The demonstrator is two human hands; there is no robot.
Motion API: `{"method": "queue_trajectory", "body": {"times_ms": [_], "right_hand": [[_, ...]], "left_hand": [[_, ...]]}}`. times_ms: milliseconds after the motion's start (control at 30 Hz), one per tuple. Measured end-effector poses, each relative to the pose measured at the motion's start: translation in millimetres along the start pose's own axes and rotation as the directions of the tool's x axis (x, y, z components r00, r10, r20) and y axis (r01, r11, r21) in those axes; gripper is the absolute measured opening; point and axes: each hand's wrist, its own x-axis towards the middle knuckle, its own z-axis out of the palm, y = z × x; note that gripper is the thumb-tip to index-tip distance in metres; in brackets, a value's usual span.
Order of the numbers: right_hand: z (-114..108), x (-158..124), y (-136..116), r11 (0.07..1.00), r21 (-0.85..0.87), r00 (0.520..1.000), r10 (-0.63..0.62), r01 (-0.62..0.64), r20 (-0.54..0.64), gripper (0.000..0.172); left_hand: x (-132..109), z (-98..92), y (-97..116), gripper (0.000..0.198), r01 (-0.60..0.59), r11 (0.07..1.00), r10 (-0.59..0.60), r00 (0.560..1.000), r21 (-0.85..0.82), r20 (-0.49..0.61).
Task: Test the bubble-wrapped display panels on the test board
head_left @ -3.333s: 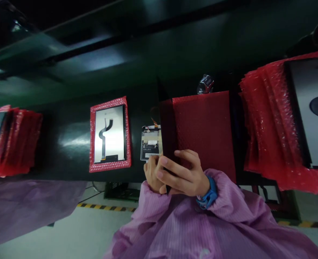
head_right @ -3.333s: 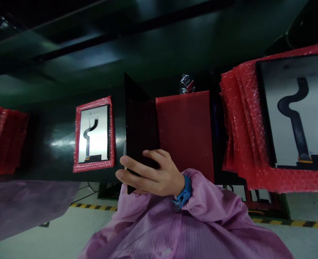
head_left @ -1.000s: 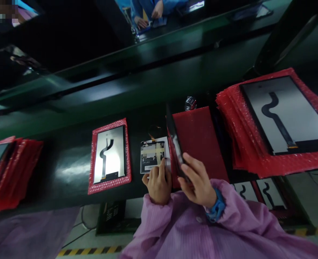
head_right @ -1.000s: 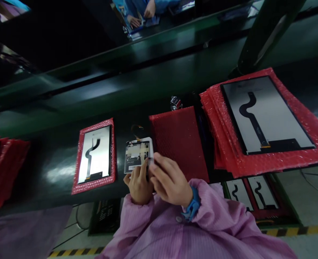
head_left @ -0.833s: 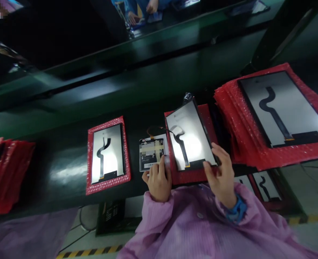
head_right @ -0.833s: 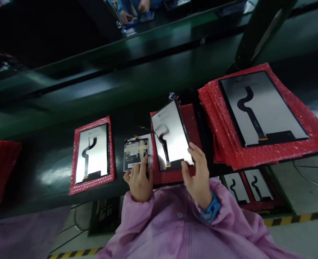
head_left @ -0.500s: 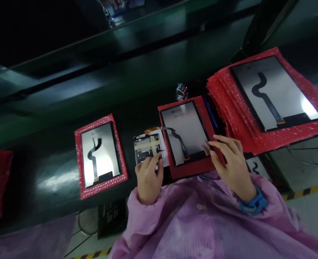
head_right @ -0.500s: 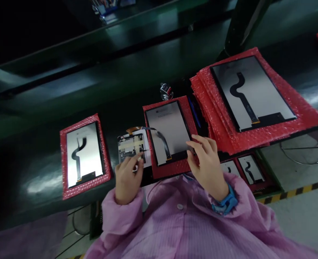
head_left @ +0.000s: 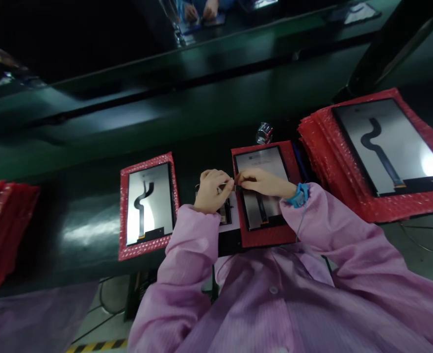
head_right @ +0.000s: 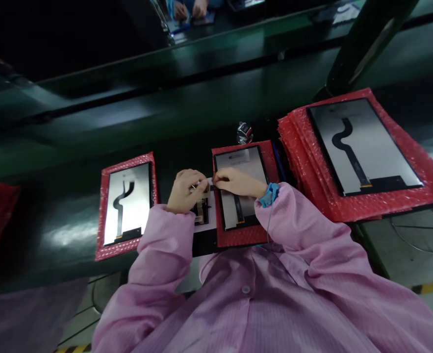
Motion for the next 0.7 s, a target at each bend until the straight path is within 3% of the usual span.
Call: {"method": "queue_trajectory", "body": {"times_ms": [400, 700], "right_hand": [[14, -7, -4, 0.999, -0.045, 0.990, 0.003, -0.009, -0.140, 0.008], [17, -6, 1, 0.999, -0.033, 0.994, 0.019, -0.023, -0.108, 0.008]], "left_hand": [[-2, 0.9, 2, 0.026, 0.028, 0.999, -0.030, 0.987, 0.021, 0.157], [-3, 9.3, 1, 0.026, -0.028, 0.997, 0.021, 0.995, 0.072, 0.093]]}}
